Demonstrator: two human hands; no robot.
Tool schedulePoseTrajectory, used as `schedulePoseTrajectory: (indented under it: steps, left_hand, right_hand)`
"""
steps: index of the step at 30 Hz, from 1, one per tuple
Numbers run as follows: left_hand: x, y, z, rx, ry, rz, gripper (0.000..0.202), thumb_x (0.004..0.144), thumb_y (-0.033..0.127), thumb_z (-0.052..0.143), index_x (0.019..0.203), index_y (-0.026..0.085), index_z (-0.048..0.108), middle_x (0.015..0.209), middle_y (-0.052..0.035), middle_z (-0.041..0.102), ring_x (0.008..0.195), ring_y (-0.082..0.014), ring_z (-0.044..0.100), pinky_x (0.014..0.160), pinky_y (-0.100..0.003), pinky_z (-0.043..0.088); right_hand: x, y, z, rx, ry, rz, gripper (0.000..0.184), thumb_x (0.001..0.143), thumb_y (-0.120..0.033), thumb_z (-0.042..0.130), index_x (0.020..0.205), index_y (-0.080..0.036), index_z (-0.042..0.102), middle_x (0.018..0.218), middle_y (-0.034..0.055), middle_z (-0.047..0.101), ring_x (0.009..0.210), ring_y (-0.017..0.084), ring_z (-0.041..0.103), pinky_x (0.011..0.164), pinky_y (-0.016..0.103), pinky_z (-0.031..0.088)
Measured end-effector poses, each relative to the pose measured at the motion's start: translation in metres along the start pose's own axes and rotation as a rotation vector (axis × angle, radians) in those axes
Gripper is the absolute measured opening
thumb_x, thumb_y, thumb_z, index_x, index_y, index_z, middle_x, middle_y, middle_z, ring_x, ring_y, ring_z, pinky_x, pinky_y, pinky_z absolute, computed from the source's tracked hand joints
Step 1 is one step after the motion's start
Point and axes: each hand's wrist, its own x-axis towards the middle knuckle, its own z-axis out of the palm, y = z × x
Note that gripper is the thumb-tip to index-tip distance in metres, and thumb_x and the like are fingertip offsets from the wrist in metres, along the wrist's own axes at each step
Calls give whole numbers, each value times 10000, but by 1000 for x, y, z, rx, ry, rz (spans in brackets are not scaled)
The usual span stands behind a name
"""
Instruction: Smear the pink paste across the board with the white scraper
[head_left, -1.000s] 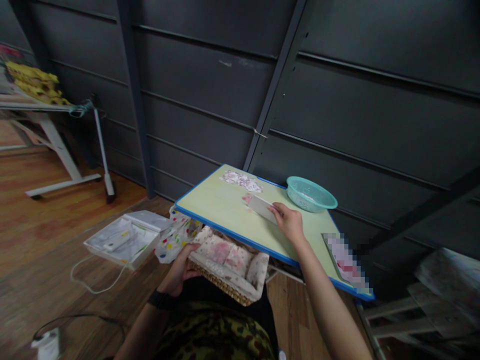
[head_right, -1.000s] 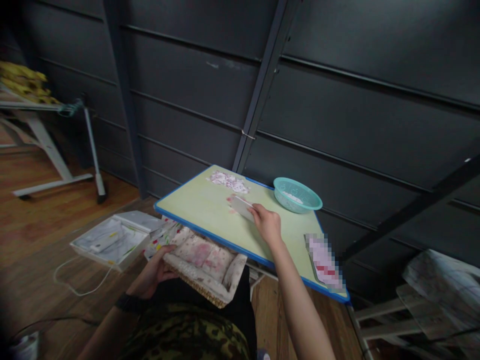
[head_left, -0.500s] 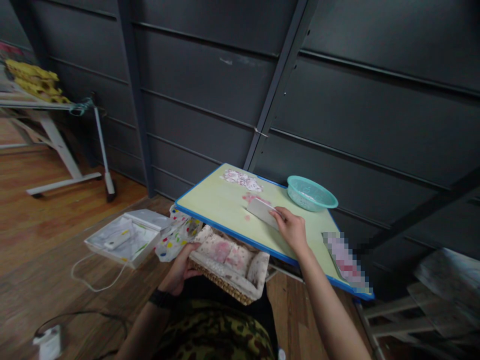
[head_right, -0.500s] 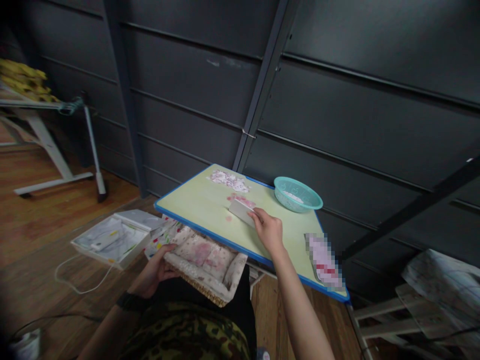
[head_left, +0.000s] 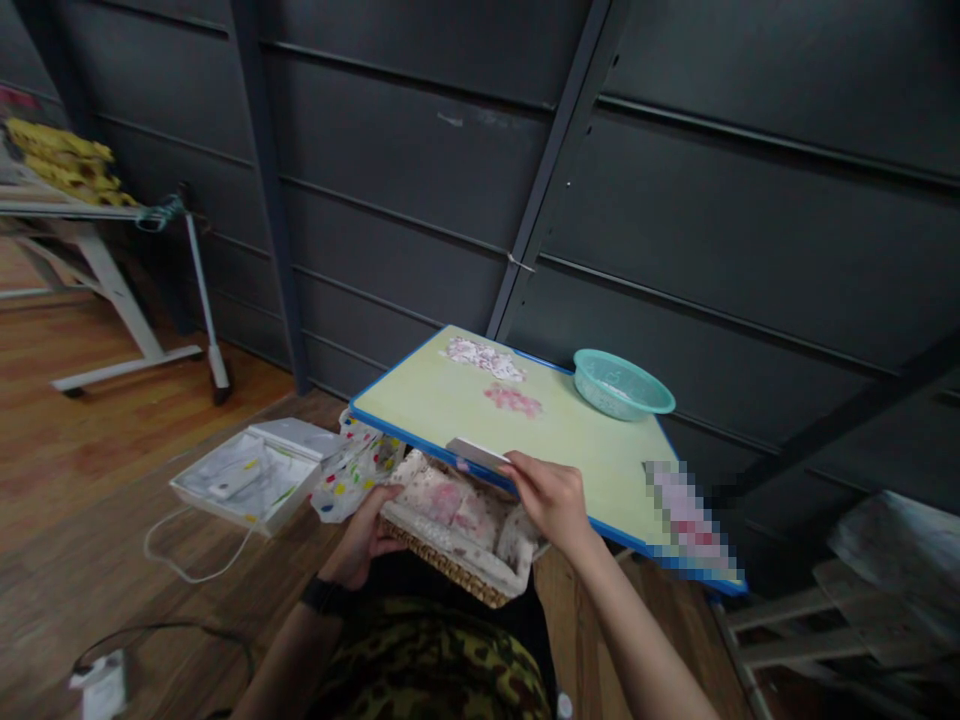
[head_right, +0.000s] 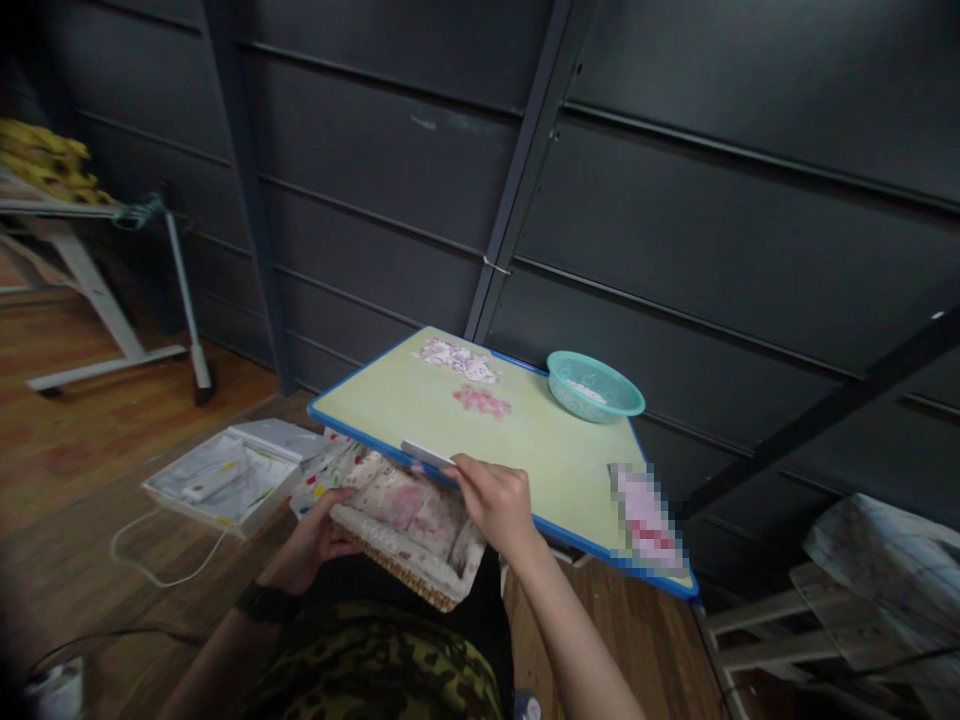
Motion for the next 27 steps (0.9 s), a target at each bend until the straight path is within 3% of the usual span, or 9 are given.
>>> schedulePoseTrajectory:
  steps: [4,10,14,21,27]
  left_hand:
    - [-1,2,1,0,3,-30,161,885,316,640,983,188,653,764,-34,717,642,-203,691,592,-323,628]
    - [1,-1,-1,-23,14,-24,171,847,302,684,968,185,655,723,-19,700,596,-198,686,564,-328,629]
    - [1,-1,0,-20,19,-28,201,848,292,684,1015,187,641,733,-9,705,597,-200,703,557,-342,640]
    - [-2,3,2,-21,2,-20,142,848,255,660,978,205,633,688,-13,691,562,-208,689,526,-331,624]
    - [-3,3,2,-4,5,-4,123,851,268,652,955,205,638,689,-7,699,549,-203,689,525,-326,619]
  right_hand:
    - [18,20,-1,70,80,211,355,1010,-502,591,915,-249,820,834,55,821,629,190,726,623,283,559]
    - [56,111,-27,-164,281,561,662,939,-716,434,914,-154,783,858,154,788,754,283,693,703,369,511]
    - [50,146,-32,-299,252,635,663,955,-679,402,958,-141,791,897,186,791,836,320,698,767,396,489]
    - [33,142,-21,-277,77,598,493,959,-547,515,989,-168,830,976,177,821,894,330,749,812,402,524]
    - [36,136,-22,-247,148,618,494,959,-541,517,998,-162,830,964,179,822,875,329,755,819,408,537]
